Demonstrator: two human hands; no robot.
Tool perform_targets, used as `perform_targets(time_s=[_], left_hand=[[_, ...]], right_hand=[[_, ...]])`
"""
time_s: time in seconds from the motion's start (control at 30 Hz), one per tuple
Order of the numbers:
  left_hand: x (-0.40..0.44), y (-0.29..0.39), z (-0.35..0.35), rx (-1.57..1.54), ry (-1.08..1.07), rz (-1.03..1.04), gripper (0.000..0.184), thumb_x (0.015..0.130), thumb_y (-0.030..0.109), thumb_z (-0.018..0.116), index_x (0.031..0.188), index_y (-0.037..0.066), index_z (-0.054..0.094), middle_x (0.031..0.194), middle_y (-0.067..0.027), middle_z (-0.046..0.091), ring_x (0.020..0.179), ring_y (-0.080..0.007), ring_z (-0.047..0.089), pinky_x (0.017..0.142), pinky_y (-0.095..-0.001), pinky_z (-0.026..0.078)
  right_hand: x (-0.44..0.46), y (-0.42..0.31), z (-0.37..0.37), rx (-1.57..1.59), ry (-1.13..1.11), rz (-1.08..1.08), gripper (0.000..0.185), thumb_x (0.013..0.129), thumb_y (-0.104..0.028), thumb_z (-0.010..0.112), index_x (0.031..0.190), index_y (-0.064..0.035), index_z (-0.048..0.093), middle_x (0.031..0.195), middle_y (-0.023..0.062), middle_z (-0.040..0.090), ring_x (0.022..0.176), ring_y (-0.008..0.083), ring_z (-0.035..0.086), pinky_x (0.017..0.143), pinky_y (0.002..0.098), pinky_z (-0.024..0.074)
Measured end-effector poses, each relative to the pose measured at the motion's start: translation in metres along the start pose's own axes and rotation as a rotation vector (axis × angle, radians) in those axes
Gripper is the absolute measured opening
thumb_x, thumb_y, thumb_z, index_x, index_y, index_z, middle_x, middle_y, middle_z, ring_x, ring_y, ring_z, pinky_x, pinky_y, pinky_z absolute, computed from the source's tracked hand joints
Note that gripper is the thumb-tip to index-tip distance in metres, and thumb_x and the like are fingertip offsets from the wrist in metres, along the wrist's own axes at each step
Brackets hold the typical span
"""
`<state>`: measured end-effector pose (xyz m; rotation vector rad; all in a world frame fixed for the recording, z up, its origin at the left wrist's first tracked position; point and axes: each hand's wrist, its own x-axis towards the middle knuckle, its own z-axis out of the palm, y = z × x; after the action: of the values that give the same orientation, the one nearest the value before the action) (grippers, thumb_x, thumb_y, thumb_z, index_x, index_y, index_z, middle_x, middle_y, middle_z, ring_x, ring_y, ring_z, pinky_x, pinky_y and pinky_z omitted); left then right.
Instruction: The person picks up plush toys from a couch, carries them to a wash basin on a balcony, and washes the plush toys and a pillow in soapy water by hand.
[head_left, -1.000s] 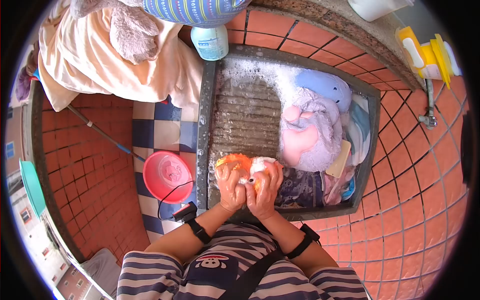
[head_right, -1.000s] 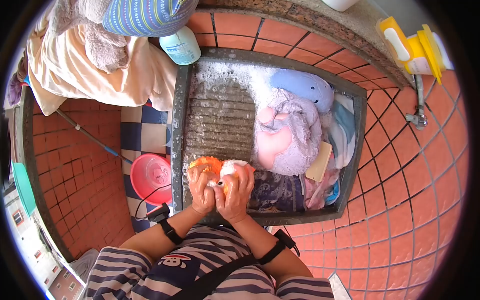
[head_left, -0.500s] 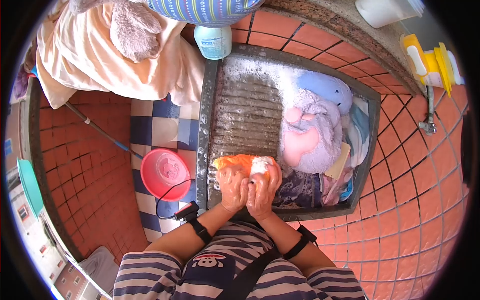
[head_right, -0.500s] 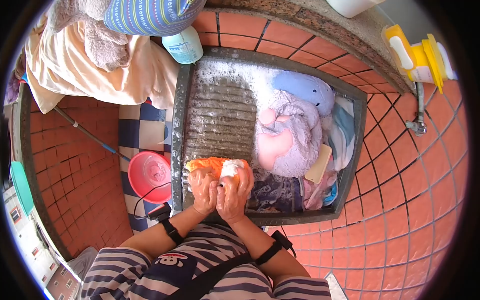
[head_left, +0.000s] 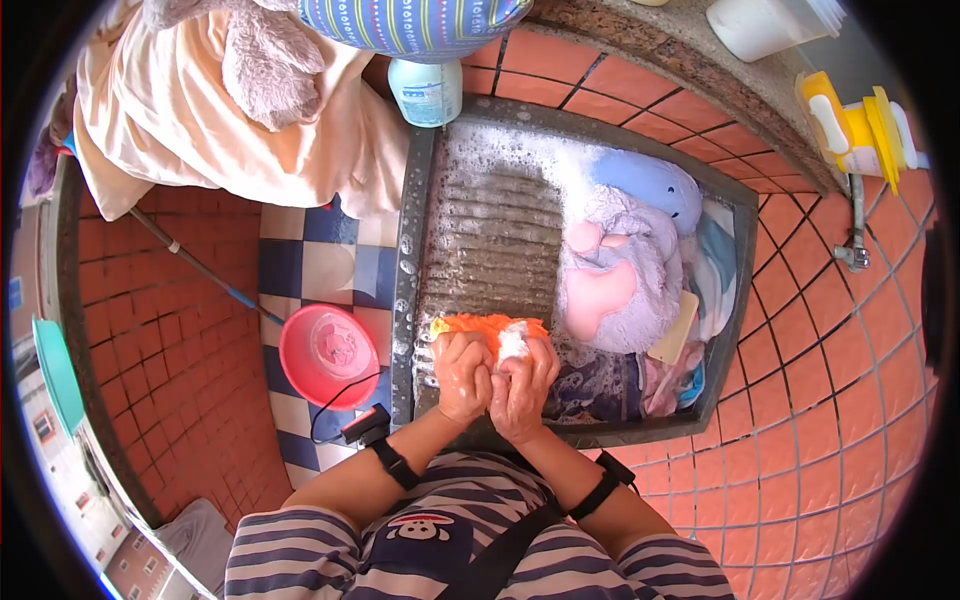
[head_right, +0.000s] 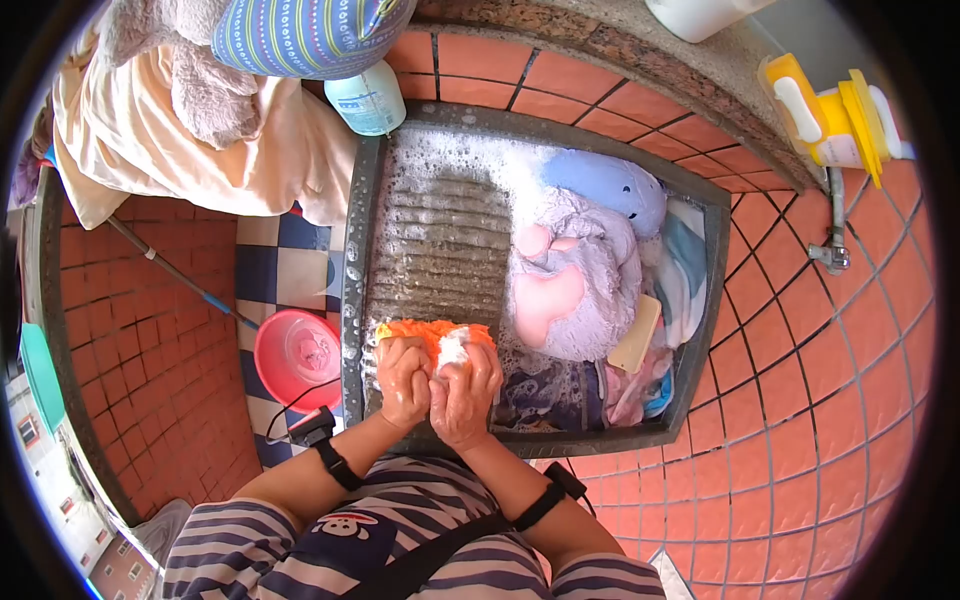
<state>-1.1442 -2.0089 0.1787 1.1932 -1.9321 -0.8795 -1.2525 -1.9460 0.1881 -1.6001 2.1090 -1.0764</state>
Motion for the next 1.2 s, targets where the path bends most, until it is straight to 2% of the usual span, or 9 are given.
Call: perform_targets(time_s=[0.17,0.27,0.33,0.5,0.7,0.83,0.97,1.03,1.2], left_hand=[[0.143,-0.040,0.051,0.359,-0.041,-0.160,0.010,0.078,0.017,0.055,0.079,0.010,0.063,0.092,-0.0107,0.064,0.089,-0.0342,0.053,0.079,-0.0441,0.039],[0.125,-0.036,0.053,0.381,0.249,-0.054,0.015,0.082,0.021,0.055,0.082,0.010,0.065,0.098,-0.0104,0.063,0.099,-0.0337,0.053,0.084,-0.0455,0.038],[0.079,-0.012,0.020,0.225,0.034,-0.045,0.020,0.087,0.025,0.053,0.089,0.009,0.064,0.105,-0.0115,0.060,0.102,-0.0324,0.050,0.087,-0.0464,0.037],[0.009,-0.007,0.007,0.156,0.005,-0.043,0.015,0.087,0.018,0.052,0.083,0.006,0.060,0.088,-0.0118,0.058,0.083,-0.0338,0.051,0.075,-0.0452,0.037],[0.105,-0.038,0.045,0.457,0.134,-0.020,0.023,0.089,0.024,0.051,0.073,0.009,0.056,0.077,-0.0096,0.058,0.077,-0.0323,0.054,0.070,-0.0449,0.036],[0.095,-0.037,0.042,0.406,0.127,-0.021,0.028,0.091,0.026,0.050,0.073,0.007,0.058,0.077,-0.0118,0.061,0.077,-0.0364,0.055,0.070,-0.0485,0.039],[0.091,-0.041,0.030,-0.229,0.183,-0.591,0.054,0.094,0.046,0.052,0.072,-0.003,0.057,0.063,-0.0101,0.060,0.057,-0.0211,0.058,0.055,-0.0380,0.046],[0.086,0.016,0.031,-0.772,0.347,-0.911,0.052,0.092,0.049,0.055,0.085,-0.003,0.055,0.076,-0.0107,0.061,0.062,-0.0226,0.061,0.057,-0.0386,0.052],[0.036,0.069,0.069,-0.678,0.005,-0.927,0.055,0.091,0.053,0.055,0.080,-0.001,0.057,0.077,-0.0115,0.061,0.062,-0.0205,0.056,0.058,-0.0358,0.048]], right_hand=[[0.180,0.057,0.035,-0.202,-0.157,0.206,0.028,0.091,-0.032,0.051,0.093,-0.0064,0.062,0.128,0.0241,0.049,0.117,0.0409,0.044,0.097,0.0519,0.0313],[0.156,0.050,0.045,-0.395,0.173,0.080,0.030,0.090,-0.033,0.051,0.100,-0.0077,0.065,0.136,0.0233,0.045,0.127,0.0449,0.037,0.102,0.0537,0.0269],[0.095,0.019,0.014,-0.333,-0.106,0.085,0.033,0.090,-0.036,0.054,0.108,-0.0097,0.064,0.138,0.0268,0.041,0.131,0.0505,0.027,0.105,0.0581,0.0231],[0.006,0.005,0.011,-0.082,0.071,-0.001,0.028,0.086,-0.031,0.057,0.102,-0.0076,0.054,0.116,0.0225,0.050,0.107,0.0437,0.048,0.091,0.0549,0.0373],[0.128,0.064,0.047,-0.201,0.141,-0.036,0.017,0.085,-0.019,0.055,0.079,-0.0062,0.064,0.076,0.0068,0.062,0.086,0.0303,0.056,0.073,0.0387,0.0462],[0.094,0.031,0.023,-0.178,0.246,0.062,0.033,0.079,-0.031,0.066,0.100,-0.0051,0.064,0.109,0.0214,0.057,0.104,0.0388,0.050,0.088,0.0458,0.0434],[0.028,0.014,-0.019,-0.015,0.103,0.184,0.072,0.068,-0.030,0.076,0.129,-0.0068,0.046,0.131,0.0339,0.035,0.124,0.0497,0.033,0.103,0.0500,0.0321],[0.003,0.031,-0.047,0.249,0.047,0.268,0.073,0.067,-0.019,0.074,0.131,-0.0069,0.042,0.129,0.0251,0.041,0.120,0.0426,0.040,0.103,0.0480,0.0323],[-0.052,0.081,-0.162,0.173,0.057,0.303,0.076,0.065,-0.012,0.074,0.133,-0.0038,0.041,0.133,0.0209,0.043,0.122,0.0393,0.041,0.104,0.0460,0.0326]])
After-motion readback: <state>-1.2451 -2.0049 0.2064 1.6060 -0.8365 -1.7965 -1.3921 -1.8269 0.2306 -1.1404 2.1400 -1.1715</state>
